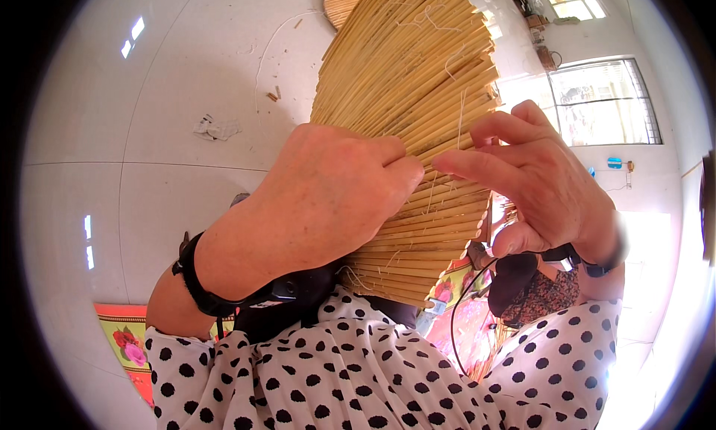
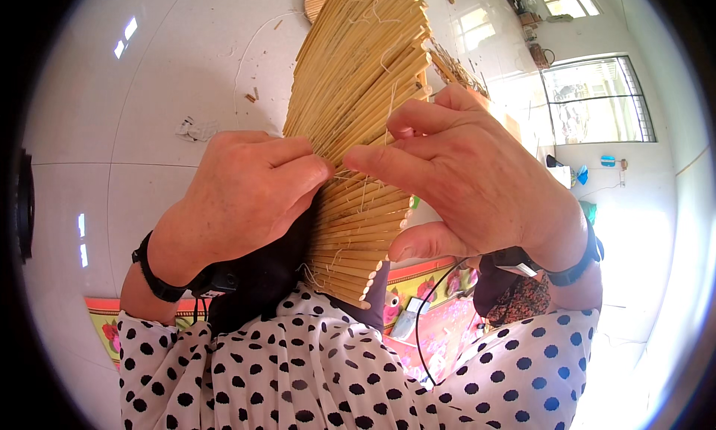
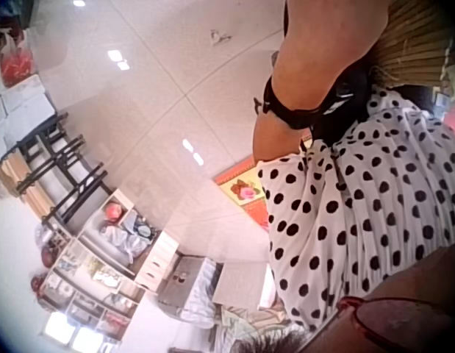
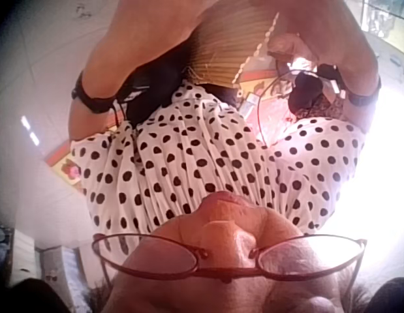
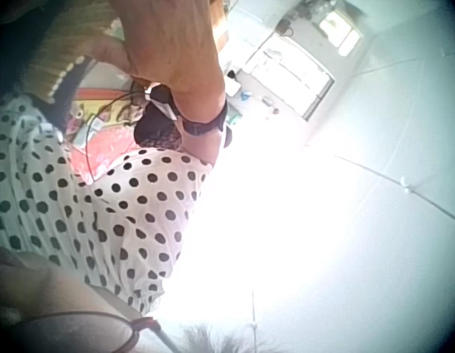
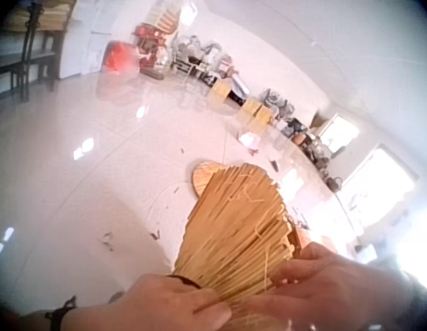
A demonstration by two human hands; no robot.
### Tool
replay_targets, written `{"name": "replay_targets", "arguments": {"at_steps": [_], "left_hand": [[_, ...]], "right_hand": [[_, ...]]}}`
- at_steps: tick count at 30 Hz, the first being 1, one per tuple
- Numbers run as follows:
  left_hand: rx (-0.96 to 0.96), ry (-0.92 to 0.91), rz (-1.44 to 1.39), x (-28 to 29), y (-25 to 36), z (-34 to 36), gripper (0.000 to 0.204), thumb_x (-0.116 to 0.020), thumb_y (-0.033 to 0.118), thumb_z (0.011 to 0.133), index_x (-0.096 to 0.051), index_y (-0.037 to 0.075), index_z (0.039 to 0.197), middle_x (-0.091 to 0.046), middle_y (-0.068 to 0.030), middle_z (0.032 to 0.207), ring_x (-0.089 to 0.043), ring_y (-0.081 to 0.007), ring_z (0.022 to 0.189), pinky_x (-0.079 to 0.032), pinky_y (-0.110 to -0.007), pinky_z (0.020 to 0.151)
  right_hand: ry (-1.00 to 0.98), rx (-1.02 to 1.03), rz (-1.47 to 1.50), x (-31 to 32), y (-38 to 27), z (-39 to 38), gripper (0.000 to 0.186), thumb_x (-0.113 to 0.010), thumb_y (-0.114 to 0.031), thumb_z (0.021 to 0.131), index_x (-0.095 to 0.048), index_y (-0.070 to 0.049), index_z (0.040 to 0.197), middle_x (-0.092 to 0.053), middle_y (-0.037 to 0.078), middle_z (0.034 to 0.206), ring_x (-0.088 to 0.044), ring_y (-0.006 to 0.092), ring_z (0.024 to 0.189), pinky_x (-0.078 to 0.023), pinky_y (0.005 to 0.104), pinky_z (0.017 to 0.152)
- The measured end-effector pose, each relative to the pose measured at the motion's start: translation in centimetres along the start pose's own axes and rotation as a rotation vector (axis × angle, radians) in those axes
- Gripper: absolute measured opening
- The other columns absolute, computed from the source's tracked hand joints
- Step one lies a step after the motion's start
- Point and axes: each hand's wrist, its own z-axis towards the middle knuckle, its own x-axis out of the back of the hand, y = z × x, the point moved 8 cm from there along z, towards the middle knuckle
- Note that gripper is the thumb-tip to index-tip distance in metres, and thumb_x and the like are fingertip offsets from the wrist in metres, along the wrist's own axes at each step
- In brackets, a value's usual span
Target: The person weaves a large fan-shaped bamboo object by hand, threading white string through the slats to secure them. They use pliers to cut the string and tie knots, repeating the process along the edge of the object.
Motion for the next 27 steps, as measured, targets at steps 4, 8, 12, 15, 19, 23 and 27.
{"name": "replay_targets", "arguments": {"at_steps": [4, 8, 12, 15, 19, 23, 27], "left_hand": [[-0.004, -0.004, 0.005, 0.03, 0.06, -0.01, 0.018, -0.074, 0.004, 0.073, -0.063, 0.007, 0.086, -0.059, -0.0036, 0.074, -0.062, -0.0257, 0.062, -0.048, -0.037, 0.054], [-0.002, -0.015, 0.004, 0.09, 0.08, -0.13, 0.018, -0.075, 0.004, 0.072, -0.062, 0.007, 0.085, -0.058, -0.0038, 0.074, -0.061, -0.0257, 0.062, -0.048, -0.037, 0.054], [-0.001, -0.014, 0.008, 0.07, 0.11, -0.14, 0.018, -0.075, 0.005, 0.072, -0.062, 0.008, 0.085, -0.058, -0.0039, 0.074, -0.061, -0.0255, 0.062, -0.048, -0.037, 0.054], [-0.005, -0.010, 0.018, 0.01, 0.22, -0.13, 0.019, -0.075, 0.005, 0.071, -0.063, 0.008, 0.085, -0.058, -0.0039, 0.073, -0.061, -0.0254, 0.061, -0.048, -0.037, 0.054], [-0.026, 0.009, 0.032, -0.01, 0.53, -0.12, 0.020, -0.074, 0.004, 0.069, -0.063, 0.007, 0.086, -0.058, -0.0036, 0.073, -0.061, -0.0254, 0.061, -0.049, -0.037, 0.054], [-0.043, 0.018, 0.043, 0.15, 0.71, -0.16, 0.021, -0.074, 0.004, 0.068, -0.064, 0.007, 0.086, -0.057, -0.0033, 0.072, -0.060, -0.0251, 0.060, -0.048, -0.036, 0.053], [-0.033, 0.027, 0.050, 0.50, 0.68, -0.16, 0.022, -0.074, 0.004, 0.067, -0.064, 0.007, 0.086, -0.057, -0.0030, 0.072, -0.059, -0.0242, 0.059, -0.047, -0.036, 0.051]], "right_hand": [[0.026, 0.004, 0.019, 0.11, -0.07, 0.06, 0.094, -0.034, -0.082, 0.089, -0.065, 0.000, 0.123, -0.067, 0.009, 0.085, -0.053, 0.0296, 0.092, -0.035, 0.0395, 0.080], [0.043, 0.007, 0.029, 0.16, -0.16, 0.03, 0.095, -0.034, -0.082, 0.089, -0.065, 0.000, 0.123, -0.066, 0.009, 0.083, -0.053, 0.0298, 0.092, -0.035, 0.0397, 0.080], [0.045, 0.009, 0.024, 0.09, -0.14, 0.01, 0.095, -0.035, -0.083, 0.088, -0.065, 0.000, 0.123, -0.065, 0.009, 0.080, -0.054, 0.0298, 0.092, -0.035, 0.0396, 0.080], [0.057, 0.013, 0.023, 0.07, -0.13, -0.01, 0.096, -0.036, -0.084, 0.087, -0.065, 0.000, 0.123, -0.065, 0.008, 0.079, -0.054, 0.0297, 0.092, -0.035, 0.0393, 0.080], [0.073, 0.017, 0.030, 0.07, -0.16, -0.08, 0.096, -0.036, -0.084, 0.087, -0.065, 0.000, 0.123, -0.064, 0.008, 0.077, -0.054, 0.0293, 0.092, -0.035, 0.0389, 0.080], [0.080, 0.022, 0.025, 0.07, -0.20, -0.11, 0.096, -0.036, -0.084, 0.087, -0.065, 0.000, 0.123, -0.064, 0.008, 0.077, -0.053, 0.0291, 0.091, -0.035, 0.0388, 0.080], [0.077, 0.030, 0.013, 0.11, -0.27, -0.13, 0.095, -0.038, -0.083, 0.086, -0.065, 0.000, 0.123, -0.064, 0.008, 0.077, -0.053, 0.0288, 0.091, -0.035, 0.0388, 0.079]]}}
